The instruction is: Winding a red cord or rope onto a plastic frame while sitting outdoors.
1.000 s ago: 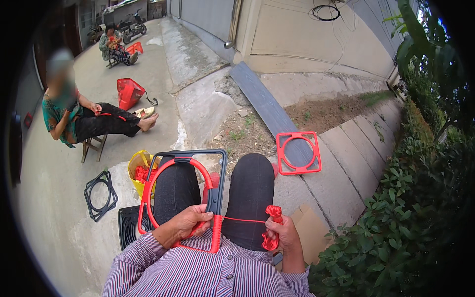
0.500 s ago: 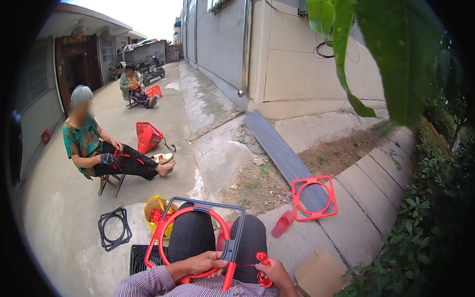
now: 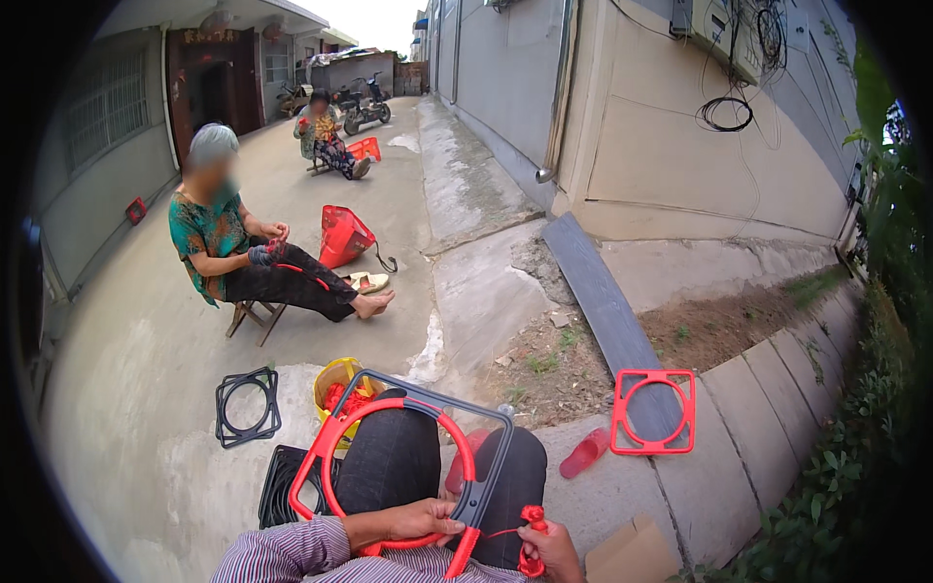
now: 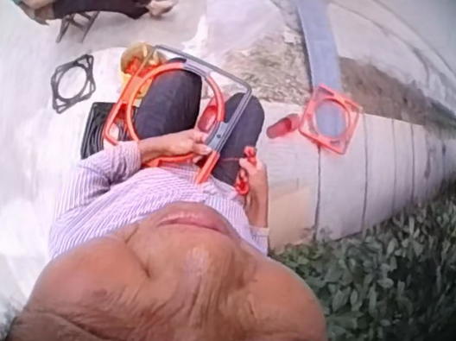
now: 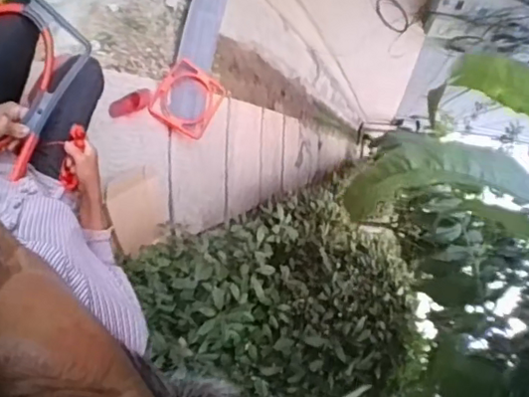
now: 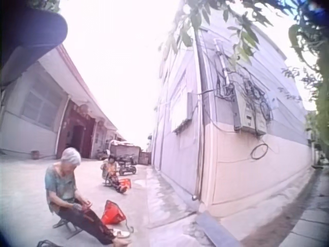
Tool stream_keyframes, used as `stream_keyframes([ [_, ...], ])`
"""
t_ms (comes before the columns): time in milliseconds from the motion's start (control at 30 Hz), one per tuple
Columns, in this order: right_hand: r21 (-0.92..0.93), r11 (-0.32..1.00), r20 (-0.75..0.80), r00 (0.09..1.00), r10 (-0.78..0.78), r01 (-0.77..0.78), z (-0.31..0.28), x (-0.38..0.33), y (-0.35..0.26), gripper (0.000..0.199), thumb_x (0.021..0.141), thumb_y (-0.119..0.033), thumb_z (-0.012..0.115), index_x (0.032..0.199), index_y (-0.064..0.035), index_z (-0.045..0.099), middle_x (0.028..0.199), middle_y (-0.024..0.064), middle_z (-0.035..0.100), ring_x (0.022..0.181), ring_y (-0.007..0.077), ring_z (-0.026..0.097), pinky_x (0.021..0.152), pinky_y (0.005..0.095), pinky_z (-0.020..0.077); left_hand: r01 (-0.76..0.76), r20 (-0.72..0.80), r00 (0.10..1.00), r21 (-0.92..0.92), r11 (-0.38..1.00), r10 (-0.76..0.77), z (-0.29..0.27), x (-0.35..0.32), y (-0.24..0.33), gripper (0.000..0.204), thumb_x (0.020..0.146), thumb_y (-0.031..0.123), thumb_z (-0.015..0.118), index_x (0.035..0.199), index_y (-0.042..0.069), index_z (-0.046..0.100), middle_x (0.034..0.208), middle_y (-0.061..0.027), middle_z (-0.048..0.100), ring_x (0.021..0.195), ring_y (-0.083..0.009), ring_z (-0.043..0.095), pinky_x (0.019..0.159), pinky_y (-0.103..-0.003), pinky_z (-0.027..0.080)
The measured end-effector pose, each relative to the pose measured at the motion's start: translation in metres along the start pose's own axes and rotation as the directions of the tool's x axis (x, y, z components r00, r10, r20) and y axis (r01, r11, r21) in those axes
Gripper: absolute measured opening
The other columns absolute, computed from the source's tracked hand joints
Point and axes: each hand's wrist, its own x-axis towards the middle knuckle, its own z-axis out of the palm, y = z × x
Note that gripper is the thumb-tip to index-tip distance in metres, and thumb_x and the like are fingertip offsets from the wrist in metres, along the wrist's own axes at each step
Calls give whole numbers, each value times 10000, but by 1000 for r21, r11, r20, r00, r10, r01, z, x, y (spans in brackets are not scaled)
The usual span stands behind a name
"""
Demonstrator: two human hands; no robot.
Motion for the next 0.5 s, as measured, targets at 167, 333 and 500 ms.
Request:
stream_keyframes([
  [167, 10, 1000, 56, 998, 10, -11, -8, 11, 7, 113, 837, -100, 664, 775, -61, 578, 553, 20, 564, 412, 75, 477, 397, 206, 361, -10, -84, 996, 29, 1000, 13, 6, -7, 4, 373, 989, 329, 497, 708, 84, 511, 574, 26, 516, 566, -52, 453, 544, -210, 356],
  [333, 38, 998, 67, 997, 38, -40, -1, 27, 1, 116, 833, -96, 667, 770, -58, 578, 556, 23, 565, 419, 81, 483, 401, 211, 366, 1, -82, 997, -29, 1000, -4, 5, -15, 26, 345, 991, 309, 498, 734, 79, 503, 569, 14, 521, 523, -64, 456, 504, -210, 352],
  [500, 3, 1000, 90, 996, -9, 9, -2, 38, -3, 106, 839, -95, 665, 813, -72, 565, 564, 7, 555, 428, 69, 473, 410, 203, 371, 97, -58, 993, -93, 991, -103, -3, -7, 28, 228, 995, 238, 495, 819, 96, 525, 605, 30, 498, 524, -47, 450, 515, -178, 337],
])
